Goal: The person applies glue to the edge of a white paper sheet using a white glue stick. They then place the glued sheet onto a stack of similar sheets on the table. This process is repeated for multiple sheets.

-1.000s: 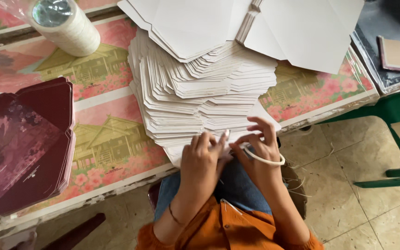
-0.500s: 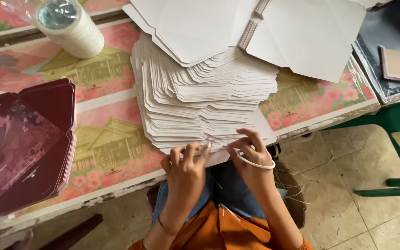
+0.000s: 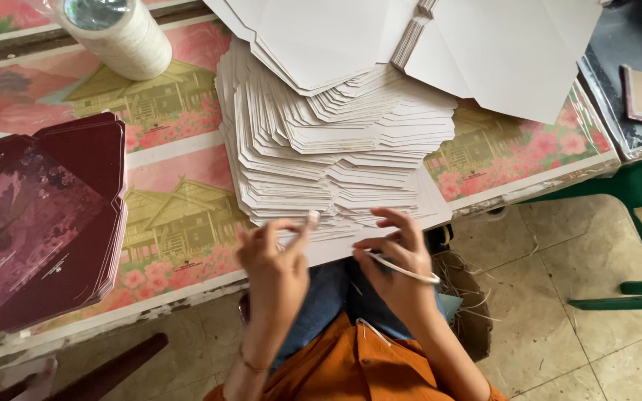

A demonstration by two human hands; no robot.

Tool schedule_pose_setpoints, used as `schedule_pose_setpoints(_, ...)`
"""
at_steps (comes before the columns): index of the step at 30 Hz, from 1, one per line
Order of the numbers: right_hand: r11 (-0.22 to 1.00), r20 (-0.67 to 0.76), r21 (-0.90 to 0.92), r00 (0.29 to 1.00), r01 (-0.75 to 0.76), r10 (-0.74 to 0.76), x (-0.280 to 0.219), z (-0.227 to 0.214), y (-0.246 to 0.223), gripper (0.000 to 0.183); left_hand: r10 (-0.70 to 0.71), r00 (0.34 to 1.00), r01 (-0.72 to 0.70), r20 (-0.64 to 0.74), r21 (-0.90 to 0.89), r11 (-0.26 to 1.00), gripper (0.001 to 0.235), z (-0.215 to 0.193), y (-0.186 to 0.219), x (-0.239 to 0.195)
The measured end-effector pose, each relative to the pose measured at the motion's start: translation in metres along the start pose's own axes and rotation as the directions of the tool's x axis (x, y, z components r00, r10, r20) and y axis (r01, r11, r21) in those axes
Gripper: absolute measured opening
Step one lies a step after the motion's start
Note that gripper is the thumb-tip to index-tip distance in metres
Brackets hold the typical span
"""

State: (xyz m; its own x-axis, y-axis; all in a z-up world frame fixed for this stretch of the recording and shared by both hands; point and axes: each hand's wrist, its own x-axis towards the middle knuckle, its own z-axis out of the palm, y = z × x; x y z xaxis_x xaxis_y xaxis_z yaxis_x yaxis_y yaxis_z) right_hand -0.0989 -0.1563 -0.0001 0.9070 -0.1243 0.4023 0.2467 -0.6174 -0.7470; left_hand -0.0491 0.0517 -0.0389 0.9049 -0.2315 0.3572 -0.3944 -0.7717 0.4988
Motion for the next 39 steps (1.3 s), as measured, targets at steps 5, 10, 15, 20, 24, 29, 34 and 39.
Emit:
schedule_pose_setpoints(5,0.999,0.129,0.05,0.991,0.017,-0.023,-0.006,0.041,-0.001,0.006,-0.148,0.984,0.146,0.097,0.024,0.989,0.07,-0.022,-0.031,-0.015)
schedule_pose_setpoints(10,0.997,0.149,-0.005,0.986,0.081,-0.079,-0.01,0.061,0.002,0.007,-0.2,0.968,0.201,0.151,0.01,0.98,0.074,-0.024,-0.028,-0.017)
schedule_pose_setpoints(15,0.979,0.082,-0.051,0.978,0.196,-0.191,-0.006,0.044,-0.012,0.03,-0.191,0.973,0.176,0.131,0.12,0.977,0.09,-0.018,-0.025,-0.015)
schedule_pose_setpoints(20,0.992,0.005,-0.127,1.0,-0.025,0.025,0.0,-0.011,0.017,0.012,-0.227,0.962,0.214,0.149,0.097,0.972,0.085,-0.016,-0.027,-0.017)
schedule_pose_setpoints(24,0.977,-0.03,-0.192,0.996,-0.091,0.087,-0.005,-0.017,0.044,0.015,-0.167,0.977,0.158,0.131,0.076,0.985,0.086,-0.006,-0.025,-0.016)
schedule_pose_setpoints(29,0.966,-0.109,-0.245,0.993,-0.081,0.056,-0.007,-0.001,0.054,0.023,-0.122,0.972,0.108,0.202,0.077,0.991,0.088,0.036,0.005,0.008)
schedule_pose_setpoints(34,0.974,-0.128,-0.22,0.991,-0.053,0.025,0.007,-0.016,0.044,0.023,0.14,0.948,-0.121,0.284,-0.086,0.989,0.082,0.048,0.044,0.029)
schedule_pose_setpoints(39,0.962,-0.21,-0.268,0.972,0.051,-0.11,0.035,-0.03,0.007,0.016,0.442,0.884,-0.384,-0.152,0.304,0.872,0.04,-0.01,0.073,0.079)
